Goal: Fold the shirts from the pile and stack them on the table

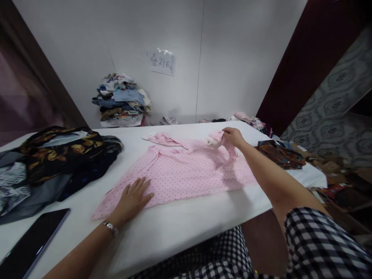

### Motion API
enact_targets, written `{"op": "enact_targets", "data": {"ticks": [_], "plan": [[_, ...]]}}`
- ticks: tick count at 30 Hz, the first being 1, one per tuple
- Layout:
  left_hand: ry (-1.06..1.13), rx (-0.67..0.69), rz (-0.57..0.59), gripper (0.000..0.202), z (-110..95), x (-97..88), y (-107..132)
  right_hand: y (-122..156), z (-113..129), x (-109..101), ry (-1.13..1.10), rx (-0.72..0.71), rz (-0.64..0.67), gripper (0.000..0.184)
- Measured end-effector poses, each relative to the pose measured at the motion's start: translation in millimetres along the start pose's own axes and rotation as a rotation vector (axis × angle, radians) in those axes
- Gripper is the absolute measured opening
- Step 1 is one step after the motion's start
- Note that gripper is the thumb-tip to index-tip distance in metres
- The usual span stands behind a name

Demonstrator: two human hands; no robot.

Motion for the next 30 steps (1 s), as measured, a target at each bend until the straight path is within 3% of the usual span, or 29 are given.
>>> {"op": "enact_targets", "data": {"ticks": [3,6,8,10,11,13,14,17,18,20,22,24,28,30], "plan": [[0.150,0.002,-0.135,0.057,-26,-17.5,-16,13,21,-29,-0.212,-0.115,-0.165,0.020],[0.558,0.032,-0.205,0.053,-81,-37.8,-43,53,41,-28,-0.301,-0.193,-0.182,0.018],[0.994,-0.013,-0.155,0.055,-121,-45.3,-65,93,51,-13,-0.289,-0.257,-0.059,0.019],[1.459,-0.023,-0.156,0.059,-154,-48.8,-85,137,53,8,-0.204,-0.457,0.188,0.018],[1.647,-0.043,-0.171,0.060,-165,-48.1,-93,157,50,18,-0.143,-0.601,0.331,0.020],[1.862,-0.161,-0.233,0.053,-174,-40.3,-105,180,28,24,-0.109,-0.744,0.385,0.021],[1.890,-0.253,-0.265,0.045,-173,-34.1,-107,180,11,22,-0.119,-0.719,0.314,0.022],[1.857,-0.463,-0.350,0.026,-166,-19.3,-109,157,-54,2,-0.095,-0.392,-0.017,0.029],[1.853,-0.482,-0.375,0.023,-165,-18.5,-110,148,-74,-4,-0.038,-0.298,-0.048,0.034],[1.847,-0.479,-0.409,0.015,-164,-24.3,-117,135,-105,-7,0.085,-0.186,0.009,0.050],[1.837,-0.472,-0.463,0.009,-166,-38.5,-130,130,-123,-4,0.165,-0.122,0.095,0.065],[1.831,-0.448,-0.546,0.007,-168,-59.0,-149,127,-132,2,0.192,-0.033,0.092,0.072],[1.864,-0.209,-0.709,0.012,-172,-110.3,-191,120,-139,8,0.192,0.178,-0.067,0.070],[1.894,-0.066,-0.763,0.016,-173,-134.2,-207,122,-137,8,0.171,0.175,-0.214,0.065]]}}
Point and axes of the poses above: each hand's wrist, its own y-axis away from the middle knuckle, its own x-axis out of the palm, z = x × y, the point moved 3 cm from there along -y, towards the middle knuckle, and after that the axes turned 15 degrees about x, right-handed, at the moved point
